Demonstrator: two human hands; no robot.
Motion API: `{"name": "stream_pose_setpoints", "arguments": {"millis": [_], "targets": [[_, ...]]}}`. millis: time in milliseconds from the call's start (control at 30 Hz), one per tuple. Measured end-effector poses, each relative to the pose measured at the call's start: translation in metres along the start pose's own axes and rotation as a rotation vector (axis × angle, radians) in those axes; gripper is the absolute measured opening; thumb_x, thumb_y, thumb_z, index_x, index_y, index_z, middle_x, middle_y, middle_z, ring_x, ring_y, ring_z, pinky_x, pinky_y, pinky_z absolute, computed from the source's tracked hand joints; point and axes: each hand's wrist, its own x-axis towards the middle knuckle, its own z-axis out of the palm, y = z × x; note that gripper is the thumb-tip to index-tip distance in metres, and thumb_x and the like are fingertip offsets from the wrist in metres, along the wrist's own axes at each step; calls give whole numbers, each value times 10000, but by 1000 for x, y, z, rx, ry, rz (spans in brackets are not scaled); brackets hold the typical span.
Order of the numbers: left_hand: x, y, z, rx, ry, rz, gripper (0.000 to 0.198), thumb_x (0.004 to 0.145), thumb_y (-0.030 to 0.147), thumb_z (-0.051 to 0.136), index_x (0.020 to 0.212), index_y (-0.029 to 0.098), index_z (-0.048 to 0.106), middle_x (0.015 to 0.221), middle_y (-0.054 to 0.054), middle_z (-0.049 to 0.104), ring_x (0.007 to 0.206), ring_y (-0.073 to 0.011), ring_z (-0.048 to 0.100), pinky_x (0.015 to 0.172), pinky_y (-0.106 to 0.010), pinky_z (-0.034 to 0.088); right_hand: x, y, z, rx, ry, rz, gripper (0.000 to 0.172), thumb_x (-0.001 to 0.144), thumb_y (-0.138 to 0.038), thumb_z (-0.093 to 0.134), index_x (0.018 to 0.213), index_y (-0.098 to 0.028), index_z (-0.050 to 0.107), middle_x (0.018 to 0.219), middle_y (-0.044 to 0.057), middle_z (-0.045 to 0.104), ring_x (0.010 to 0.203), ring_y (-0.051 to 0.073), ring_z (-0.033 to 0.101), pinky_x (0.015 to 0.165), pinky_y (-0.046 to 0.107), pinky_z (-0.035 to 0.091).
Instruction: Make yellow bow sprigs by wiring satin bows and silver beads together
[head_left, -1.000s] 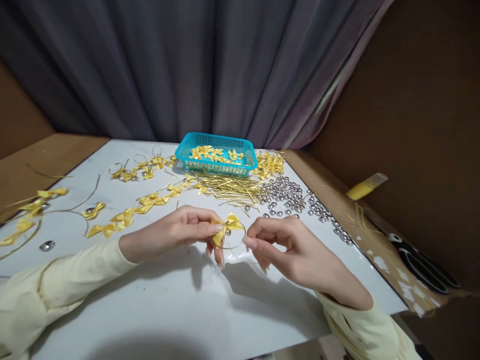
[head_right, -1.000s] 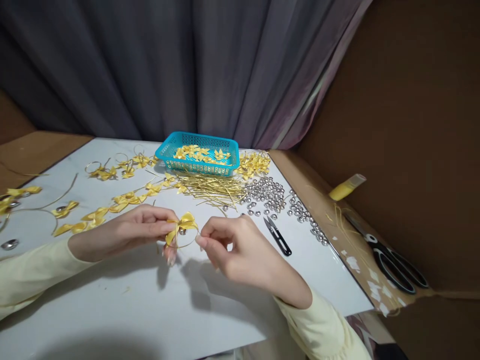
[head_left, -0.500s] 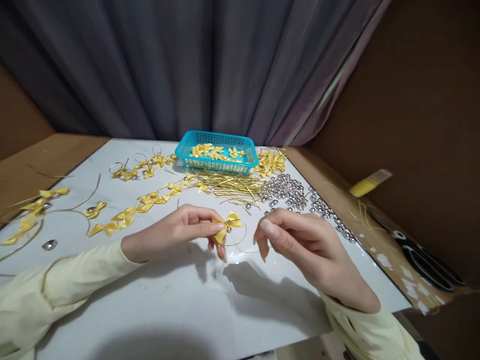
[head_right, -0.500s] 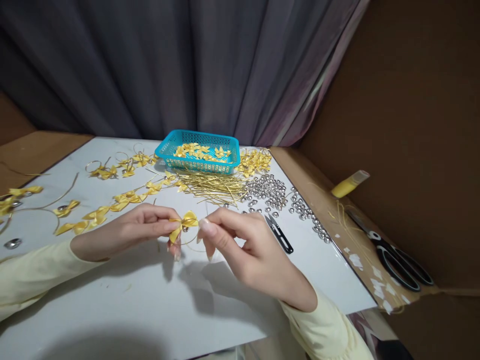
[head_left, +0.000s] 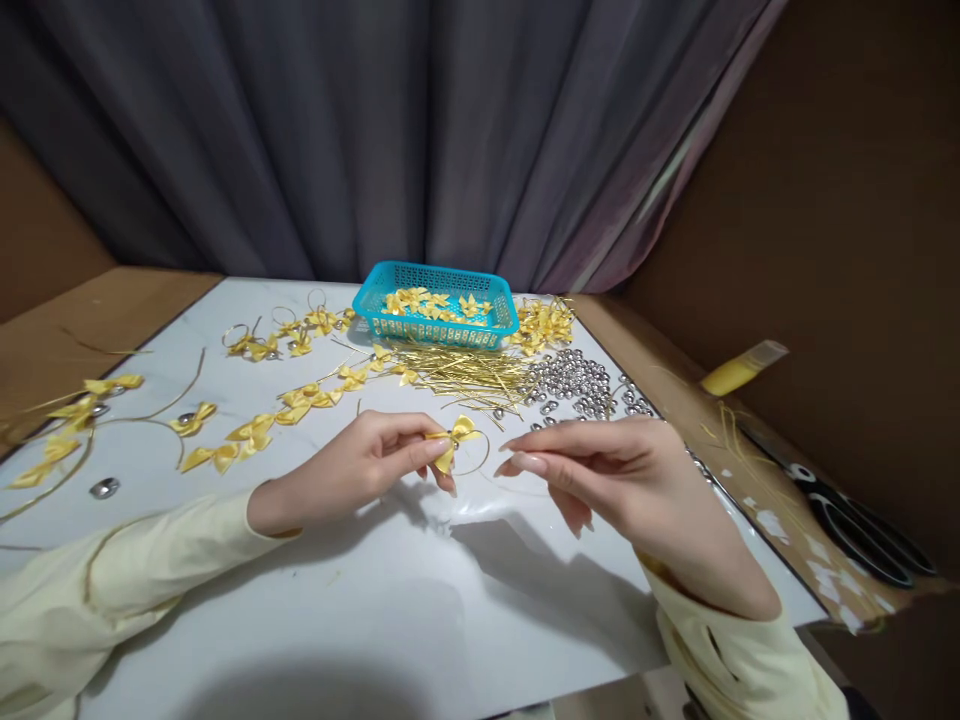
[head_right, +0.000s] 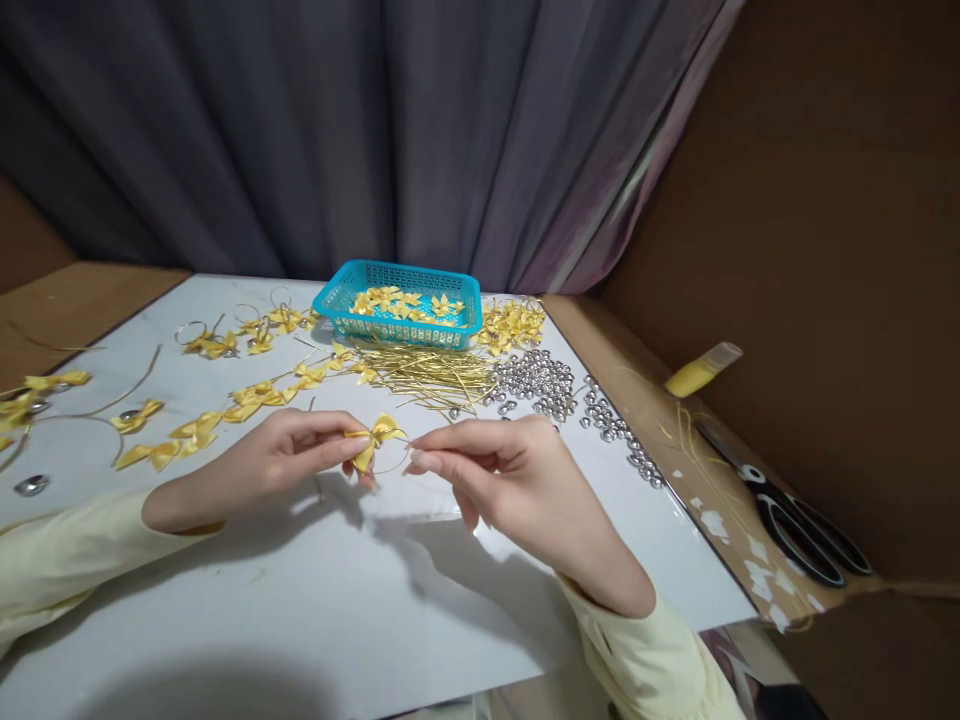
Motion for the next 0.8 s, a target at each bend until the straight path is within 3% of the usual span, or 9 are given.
{"name": "stream_pose_setpoints", "arguments": {"millis": [167,300,567,700,800], "targets": [[1,-3,-2,23,25,-8,266,927,343,483,809,162,637,793,-8,705,733,-130,542,688,-238,412,-4,-2,0,71,154,-70,104,821,-250,643,788,-203,729,717,33,715,366,63,432,349,215,356],[1,-3,-2,-84,0,-17,245,927,320,493,807,155,631,776,-9,708,722,-123,551,695,-229,424,1,6,9,-88,170,-142,157,855,-252,596,737,-180,670,671,22,682,406,71,446,399,218,370],[0,-3,-1,-349,-128,-46,242,930,277,498,802,135,646,773,-34,705,749,-135,601,743,-248,447,9,26,33,-445,416,-453,157,873,-78,504,764,-186,535,675,8,639,562,103,556,530,207,412],[0,-4,-1,-430,-116,-36,230,923,284,511,801,141,644,763,-31,694,746,-139,606,736,-251,445,11,31,37,-651,447,-608,159,873,-67,470,758,-171,507,619,6,581,508,104,504,485,211,364],[0,-3,-1,-452,-108,-41,222,920,282,518,805,142,648,758,-31,691,748,-142,608,739,-254,443,10,32,37,-788,423,-624,169,881,-77,439,747,-164,491,569,0,532,460,109,425,462,230,314]]}}
